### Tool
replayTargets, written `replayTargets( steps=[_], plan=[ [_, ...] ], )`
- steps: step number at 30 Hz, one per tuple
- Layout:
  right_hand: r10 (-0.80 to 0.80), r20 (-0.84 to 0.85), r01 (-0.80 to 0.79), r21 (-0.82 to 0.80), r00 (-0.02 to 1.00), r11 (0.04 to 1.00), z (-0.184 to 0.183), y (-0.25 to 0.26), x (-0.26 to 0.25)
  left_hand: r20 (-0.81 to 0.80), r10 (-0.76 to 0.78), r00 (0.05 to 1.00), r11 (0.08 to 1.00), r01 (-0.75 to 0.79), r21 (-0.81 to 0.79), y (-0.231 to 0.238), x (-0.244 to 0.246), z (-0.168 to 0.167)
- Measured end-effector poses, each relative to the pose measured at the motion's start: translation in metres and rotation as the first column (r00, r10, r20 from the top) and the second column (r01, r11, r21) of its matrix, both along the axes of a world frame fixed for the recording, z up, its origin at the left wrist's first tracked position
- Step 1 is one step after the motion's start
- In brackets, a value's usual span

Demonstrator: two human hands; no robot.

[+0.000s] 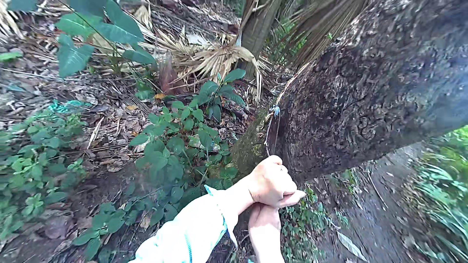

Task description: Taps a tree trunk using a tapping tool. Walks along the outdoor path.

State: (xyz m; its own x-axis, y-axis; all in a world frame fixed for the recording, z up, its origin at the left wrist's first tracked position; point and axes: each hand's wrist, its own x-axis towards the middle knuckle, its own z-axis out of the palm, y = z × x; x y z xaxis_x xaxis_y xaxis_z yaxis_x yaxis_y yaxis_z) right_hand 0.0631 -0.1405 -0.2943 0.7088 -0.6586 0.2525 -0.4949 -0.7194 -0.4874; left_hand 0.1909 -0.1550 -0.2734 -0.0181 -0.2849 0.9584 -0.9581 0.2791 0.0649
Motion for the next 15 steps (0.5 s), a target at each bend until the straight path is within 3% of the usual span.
replayTargets(
  steps=[2,5,7,10,12,15],
  plan=[
    [0.066,0.101,-0.064,-0.028,0.993,0.998,0.001,-0.004,-0.008,-0.008,-0.005,1.000,1.000,0.005,0.006,0.000,-0.006,0.005],
    [0.024,0.047,-0.029,0.109,0.999,0.994,0.003,-0.009,0.000,0.047,0.039,0.998,0.999,-0.041,0.027,-0.006,-0.001,0.003],
    [0.005,-0.004,-0.005,0.182,1.000,0.983,-0.009,-0.007,-0.013,0.028,0.073,0.997,0.993,-0.075,0.094,-0.002,-0.018,-0.013],
    [0.128,0.112,-0.145,0.156,0.985,0.977,-0.045,0.001,-0.062,-0.008,0.051,0.999,0.975,-0.048,0.217,0.016,-0.058,-0.043],
    [0.176,0.158,-0.196,0.117,0.972,0.974,-0.058,-0.002,-0.079,0.015,0.026,1.000,0.992,-0.027,0.124,0.016,-0.069,-0.053],
    [0.177,0.165,-0.183,0.022,0.970,0.983,-0.050,-0.023,-0.058,0.072,0.048,0.996,0.999,-0.049,0.020,0.005,-0.054,-0.032]
  ],
)
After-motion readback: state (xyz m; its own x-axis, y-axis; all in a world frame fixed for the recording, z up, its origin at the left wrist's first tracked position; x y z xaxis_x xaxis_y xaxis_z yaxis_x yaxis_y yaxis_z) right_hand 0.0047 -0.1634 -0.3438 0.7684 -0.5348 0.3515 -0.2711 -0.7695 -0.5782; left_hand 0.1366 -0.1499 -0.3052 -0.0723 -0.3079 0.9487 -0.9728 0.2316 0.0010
